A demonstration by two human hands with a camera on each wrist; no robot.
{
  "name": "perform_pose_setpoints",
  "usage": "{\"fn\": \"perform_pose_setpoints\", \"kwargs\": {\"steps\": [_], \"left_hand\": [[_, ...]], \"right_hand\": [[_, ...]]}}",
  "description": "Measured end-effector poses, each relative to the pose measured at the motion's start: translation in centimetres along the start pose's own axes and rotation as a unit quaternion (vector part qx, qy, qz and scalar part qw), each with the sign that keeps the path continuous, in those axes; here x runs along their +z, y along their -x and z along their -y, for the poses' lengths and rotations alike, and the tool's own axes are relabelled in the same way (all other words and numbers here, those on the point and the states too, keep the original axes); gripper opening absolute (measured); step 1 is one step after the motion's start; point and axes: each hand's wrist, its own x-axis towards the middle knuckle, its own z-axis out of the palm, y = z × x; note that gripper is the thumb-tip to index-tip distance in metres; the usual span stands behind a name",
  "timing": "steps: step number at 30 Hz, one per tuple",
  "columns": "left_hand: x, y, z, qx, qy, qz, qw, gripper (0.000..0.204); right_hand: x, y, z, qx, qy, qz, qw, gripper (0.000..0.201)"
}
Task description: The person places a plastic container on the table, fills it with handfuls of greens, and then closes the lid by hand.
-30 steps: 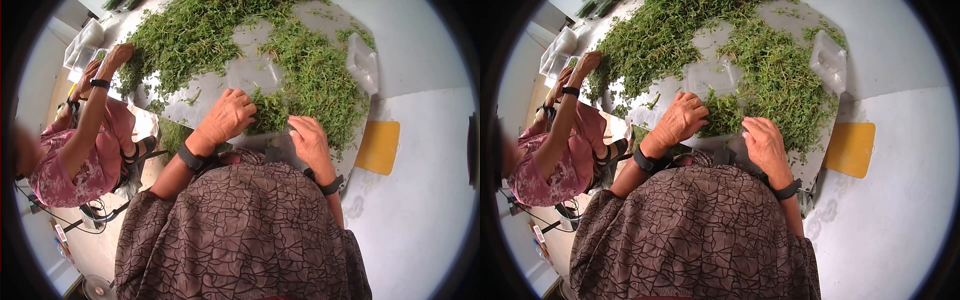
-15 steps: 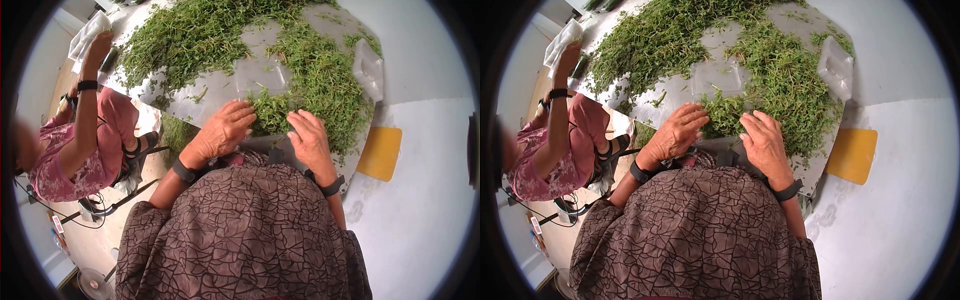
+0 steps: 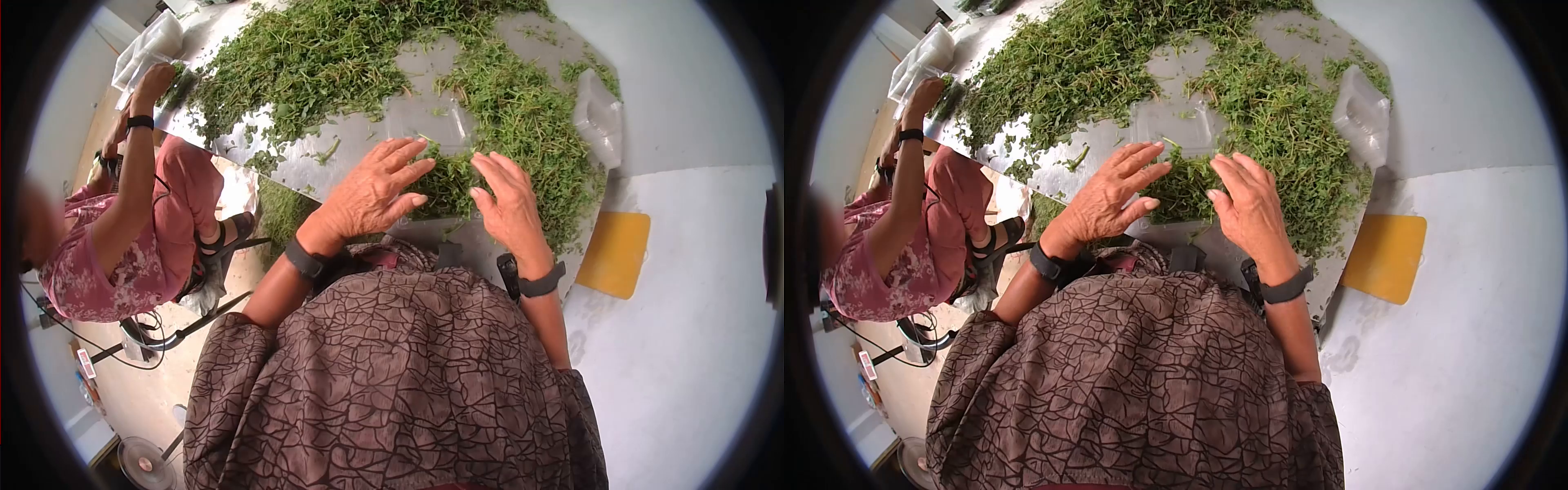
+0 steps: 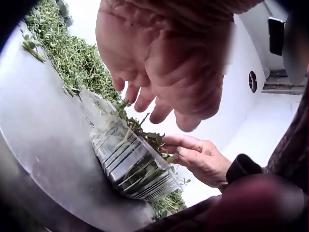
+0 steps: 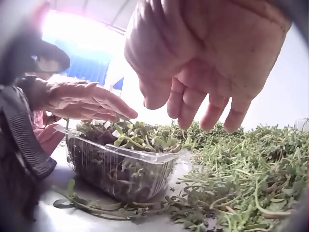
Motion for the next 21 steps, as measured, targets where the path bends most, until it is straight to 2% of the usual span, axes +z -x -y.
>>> {"fn": "perform_pose_setpoints", "kwargs": {"steps": [2, 5, 13, 15, 16, 21], "left_hand": [[1.0, -0.3, 0.4, 0.044, -0.042, 0.023, 0.998, 0.054], [1.3, 0.1, 0.1, 0.03, -0.021, 0.055, 0.998, 0.055], [0.6, 0.3, -0.1, 0.037, -0.002, 0.017, 0.999, 0.049], [0.0, 0.6, 0.0, -0.034, 0.042, -0.026, 0.998, 0.045], [-0.1, 0.7, 0.4, -0.042, 0.023, -0.032, 0.998, 0.044], [1.0, -1.8, 1.7, -0.012, -0.015, -0.059, 0.998, 0.042]], "right_hand": [[0.8, -0.3, 0.0, 0.01, 0.007, 0.012, 1.0, 0.035], [0.8, 0.3, 0.3, 0.009, 0.016, 0.048, 0.999, 0.035], [0.8, 0.5, -1.0, -0.027, 0.029, 0.041, 0.998, 0.035], [0.4, 0.5, -1.1, 0.008, -0.003, -0.001, 1.0, 0.034], [0.3, 0.5, -1.4, 0.021, 0.002, -0.005, 1.0, 0.034], [1.4, -1.0, -1.6, 0.036, -0.017, -0.004, 0.999, 0.036]]}}
